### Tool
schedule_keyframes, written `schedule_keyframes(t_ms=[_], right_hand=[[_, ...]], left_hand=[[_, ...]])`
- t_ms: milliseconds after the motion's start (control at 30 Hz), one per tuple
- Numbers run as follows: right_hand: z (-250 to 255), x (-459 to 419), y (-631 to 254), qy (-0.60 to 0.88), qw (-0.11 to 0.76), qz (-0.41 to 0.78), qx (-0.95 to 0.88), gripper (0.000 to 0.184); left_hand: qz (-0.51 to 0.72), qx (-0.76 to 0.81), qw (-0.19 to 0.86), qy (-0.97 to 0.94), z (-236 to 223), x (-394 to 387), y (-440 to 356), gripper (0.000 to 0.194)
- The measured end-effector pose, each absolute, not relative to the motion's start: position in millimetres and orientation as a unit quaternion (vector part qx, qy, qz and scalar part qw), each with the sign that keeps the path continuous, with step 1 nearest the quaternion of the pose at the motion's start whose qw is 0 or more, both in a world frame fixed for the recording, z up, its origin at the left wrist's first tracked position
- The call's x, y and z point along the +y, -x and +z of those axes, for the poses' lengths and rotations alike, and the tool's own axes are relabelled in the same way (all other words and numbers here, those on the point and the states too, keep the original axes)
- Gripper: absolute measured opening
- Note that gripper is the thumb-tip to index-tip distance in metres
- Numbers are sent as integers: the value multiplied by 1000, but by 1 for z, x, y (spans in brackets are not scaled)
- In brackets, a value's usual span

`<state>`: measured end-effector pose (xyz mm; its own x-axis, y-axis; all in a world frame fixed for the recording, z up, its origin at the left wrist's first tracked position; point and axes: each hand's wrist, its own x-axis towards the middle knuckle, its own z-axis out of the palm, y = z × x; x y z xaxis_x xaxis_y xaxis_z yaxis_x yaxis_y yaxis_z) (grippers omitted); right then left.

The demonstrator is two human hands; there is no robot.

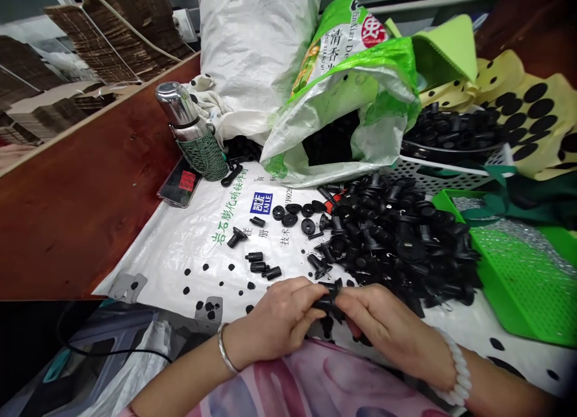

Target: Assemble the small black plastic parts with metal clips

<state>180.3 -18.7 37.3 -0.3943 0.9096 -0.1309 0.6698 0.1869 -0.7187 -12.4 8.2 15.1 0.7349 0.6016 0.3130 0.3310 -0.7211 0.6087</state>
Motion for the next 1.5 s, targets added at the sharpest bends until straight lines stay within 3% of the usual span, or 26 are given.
schedule_keyframes(t_ms=[100,200,367,567,733,800,900,1100,1300,1500], right_hand=[[40,-23,-187,500,203,246,-805,33],[38,-30,-189,458,236,202,-833,30],[32,-38,-182,515,195,331,-766,19],[29,-33,-178,542,241,400,-699,28],[46,-15,-202,575,283,216,-737,29],[57,-8,-215,585,289,107,-750,39],[70,1,-233,575,274,48,-769,48],[88,47,-268,655,359,-10,-665,28],[102,117,-327,757,310,-55,-573,27],[82,176,-352,776,178,106,-596,23]], left_hand=[[254,278,321,-869,17,10,11,20],[233,281,320,-874,18,7,12,20],[211,269,230,-911,15,-1,13,25],[238,271,206,-910,13,4,4,24],[282,355,222,-863,16,19,-5,39],[306,402,212,-836,15,27,-6,40],[314,424,209,-823,11,36,-8,38],[257,398,187,-861,0,42,-16,44],[333,380,147,-851,-11,52,-2,34],[422,390,181,-798,-7,57,18,22]])
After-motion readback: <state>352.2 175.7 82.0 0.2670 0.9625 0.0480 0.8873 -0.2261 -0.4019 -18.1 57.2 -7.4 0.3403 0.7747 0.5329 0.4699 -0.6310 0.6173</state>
